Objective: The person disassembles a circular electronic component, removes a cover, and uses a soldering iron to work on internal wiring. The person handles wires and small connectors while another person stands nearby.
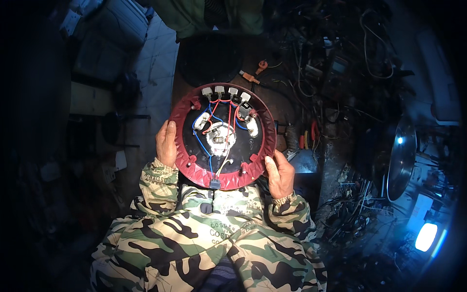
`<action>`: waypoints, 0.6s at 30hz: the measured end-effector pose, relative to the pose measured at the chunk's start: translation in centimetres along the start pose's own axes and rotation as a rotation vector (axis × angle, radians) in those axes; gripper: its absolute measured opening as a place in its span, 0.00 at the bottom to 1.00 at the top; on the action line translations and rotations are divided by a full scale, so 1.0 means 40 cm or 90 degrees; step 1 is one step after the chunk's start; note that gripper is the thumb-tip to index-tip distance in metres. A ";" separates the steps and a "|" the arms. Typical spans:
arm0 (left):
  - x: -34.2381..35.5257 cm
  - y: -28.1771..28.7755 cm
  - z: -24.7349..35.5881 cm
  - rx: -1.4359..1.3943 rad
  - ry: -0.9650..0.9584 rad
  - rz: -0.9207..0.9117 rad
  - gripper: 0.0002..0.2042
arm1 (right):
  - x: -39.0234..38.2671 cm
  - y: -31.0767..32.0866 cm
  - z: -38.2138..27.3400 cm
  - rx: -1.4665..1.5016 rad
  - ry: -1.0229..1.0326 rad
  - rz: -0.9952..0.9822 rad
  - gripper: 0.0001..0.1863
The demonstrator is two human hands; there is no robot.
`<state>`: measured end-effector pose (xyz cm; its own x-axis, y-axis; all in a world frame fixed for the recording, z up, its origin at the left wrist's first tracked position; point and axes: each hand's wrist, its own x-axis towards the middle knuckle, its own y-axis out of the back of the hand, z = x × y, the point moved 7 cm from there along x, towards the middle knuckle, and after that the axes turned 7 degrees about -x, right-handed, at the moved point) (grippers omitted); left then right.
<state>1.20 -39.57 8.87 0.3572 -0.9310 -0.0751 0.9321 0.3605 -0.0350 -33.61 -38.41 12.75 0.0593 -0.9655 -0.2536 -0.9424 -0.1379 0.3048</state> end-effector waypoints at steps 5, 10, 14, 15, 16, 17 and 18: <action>-0.004 -0.031 0.051 -0.011 -0.018 0.006 0.21 | 0.004 0.013 0.013 0.033 -0.030 -0.019 0.17; -0.003 0.019 0.001 0.098 -0.025 0.027 0.22 | 0.025 0.037 0.046 0.059 -0.047 -0.110 0.18; -0.026 -0.025 0.073 0.074 0.010 0.052 0.22 | 0.092 0.171 0.165 0.115 -0.116 -0.077 0.16; -0.015 -0.016 0.062 0.104 -0.002 0.043 0.21 | 0.119 0.216 0.209 0.116 -0.134 -0.023 0.16; -0.005 -0.004 0.040 0.126 -0.009 0.035 0.21 | 0.148 0.275 0.246 0.071 -0.153 0.021 0.16; -0.004 -0.001 0.058 0.176 -0.022 0.039 0.21 | 0.187 0.324 0.287 0.039 -0.170 0.055 0.16; -0.007 -0.003 0.066 0.162 0.001 0.044 0.20 | 0.224 0.367 0.317 0.059 -0.168 0.075 0.14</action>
<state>1.15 -39.49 11.54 0.4204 -0.9046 -0.0699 0.8907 0.3969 0.2216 -51.09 -46.27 3.33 -0.1279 -0.8808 -0.4558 -0.9646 0.0037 0.2636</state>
